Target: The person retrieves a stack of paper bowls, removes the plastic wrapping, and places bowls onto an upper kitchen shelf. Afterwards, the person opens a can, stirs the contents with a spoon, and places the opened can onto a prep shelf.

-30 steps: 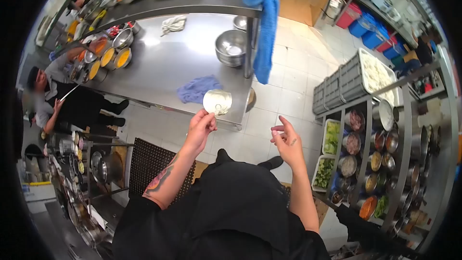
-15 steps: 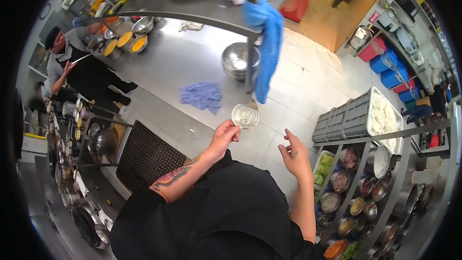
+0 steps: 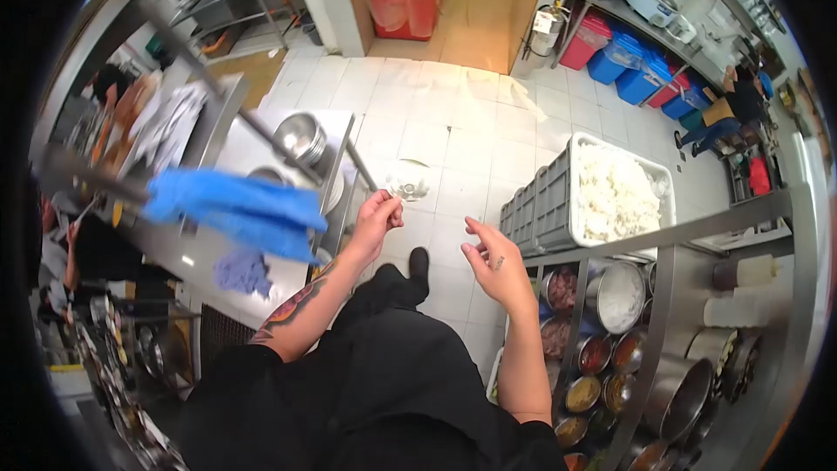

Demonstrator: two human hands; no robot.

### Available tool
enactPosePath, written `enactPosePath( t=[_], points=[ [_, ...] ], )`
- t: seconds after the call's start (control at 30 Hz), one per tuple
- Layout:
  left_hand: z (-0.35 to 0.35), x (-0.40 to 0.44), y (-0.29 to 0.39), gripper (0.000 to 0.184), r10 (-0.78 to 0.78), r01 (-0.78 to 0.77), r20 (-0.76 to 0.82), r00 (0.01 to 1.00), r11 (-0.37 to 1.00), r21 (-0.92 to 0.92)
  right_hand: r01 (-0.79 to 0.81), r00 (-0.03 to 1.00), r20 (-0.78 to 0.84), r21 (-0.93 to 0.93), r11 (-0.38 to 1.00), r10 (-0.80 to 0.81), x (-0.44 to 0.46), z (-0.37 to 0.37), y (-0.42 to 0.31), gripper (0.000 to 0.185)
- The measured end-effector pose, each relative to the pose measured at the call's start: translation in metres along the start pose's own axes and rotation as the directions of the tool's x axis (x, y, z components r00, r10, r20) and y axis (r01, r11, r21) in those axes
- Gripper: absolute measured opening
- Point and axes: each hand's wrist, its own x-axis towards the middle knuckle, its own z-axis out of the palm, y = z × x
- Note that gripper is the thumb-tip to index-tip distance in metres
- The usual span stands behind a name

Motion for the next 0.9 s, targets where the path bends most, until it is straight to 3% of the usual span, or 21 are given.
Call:
enactPosePath(
  t=[0.1,0.17,0.2,0.27,0.37,0.53,0.6,0.63,0.7,0.77,0.83,0.87,0.9],
  points=[
    [-0.009,0.125,-0.036,0.013,-0.026,0.025,-0.031,0.999,1.000,-0.010,-0.117,0.993,-0.043,-0.107,0.987,0.113,0.031,-0.014,0.049,0.042],
    [-0.018,0.206,-0.057,0.013,-0.036,0.037,-0.179,0.983,0.999,-0.002,-0.181,0.982,-0.084,-0.195,0.964,0.167,0.041,-0.023,0.070,0.041],
    [-0.026,0.242,-0.070,0.013,-0.054,0.054,-0.156,0.986,0.999,-0.009,-0.236,0.965,-0.143,-0.118,0.964,0.219,0.042,-0.027,0.082,0.041],
    [-0.037,0.305,-0.083,0.014,-0.100,0.096,-0.347,0.933,0.995,-0.028,-0.315,0.924,-0.234,-0.017,0.949,0.303,0.044,-0.041,0.100,0.040],
    [-0.045,0.359,-0.071,0.018,-0.092,0.110,-0.362,0.928,0.993,0.030,-0.490,0.808,-0.327,0.088,0.867,0.490,0.048,-0.053,0.126,0.039],
    [-0.063,0.437,-0.029,0.022,-0.104,0.140,-0.369,0.924,0.988,0.070,-0.599,0.753,-0.281,0.081,0.796,0.595,0.104,-0.078,0.202,0.039],
    [-0.088,0.471,-0.020,0.021,-0.101,0.139,-0.416,0.904,0.988,0.060,-0.624,0.746,-0.225,0.091,0.776,0.626,0.177,-0.097,0.211,0.039],
    [-0.101,0.483,-0.017,0.019,-0.113,0.152,-0.444,0.889,0.987,0.053,-0.607,0.773,-0.185,0.061,0.792,0.607,0.224,-0.111,0.227,0.039],
    [-0.135,0.494,-0.018,0.018,-0.121,0.139,-0.533,0.838,0.990,-0.006,-0.296,0.943,-0.023,-0.512,0.806,0.332,0.320,-0.134,0.253,0.041],
    [-0.157,0.506,0.001,0.016,-0.098,0.088,-0.606,0.790,0.995,-0.047,-0.267,0.950,0.035,-0.418,0.868,0.310,0.440,-0.146,0.242,0.041],
    [-0.166,0.504,0.021,0.016,-0.168,0.104,-0.711,0.683,0.986,-0.133,-0.094,0.972,0.162,-0.404,0.910,0.172,0.559,-0.153,0.204,0.041],
    [-0.181,0.505,0.023,0.017,-0.135,0.068,-0.719,0.682,0.990,-0.121,-0.047,0.968,0.209,-0.399,0.916,0.140,0.614,-0.151,0.193,0.041],
    [-0.191,0.501,0.030,0.017,-0.128,0.042,-0.748,0.651,0.990,-0.133,0.131,0.948,0.315,-0.511,0.849,0.043,0.666,-0.151,0.183,0.041]
  ],
)
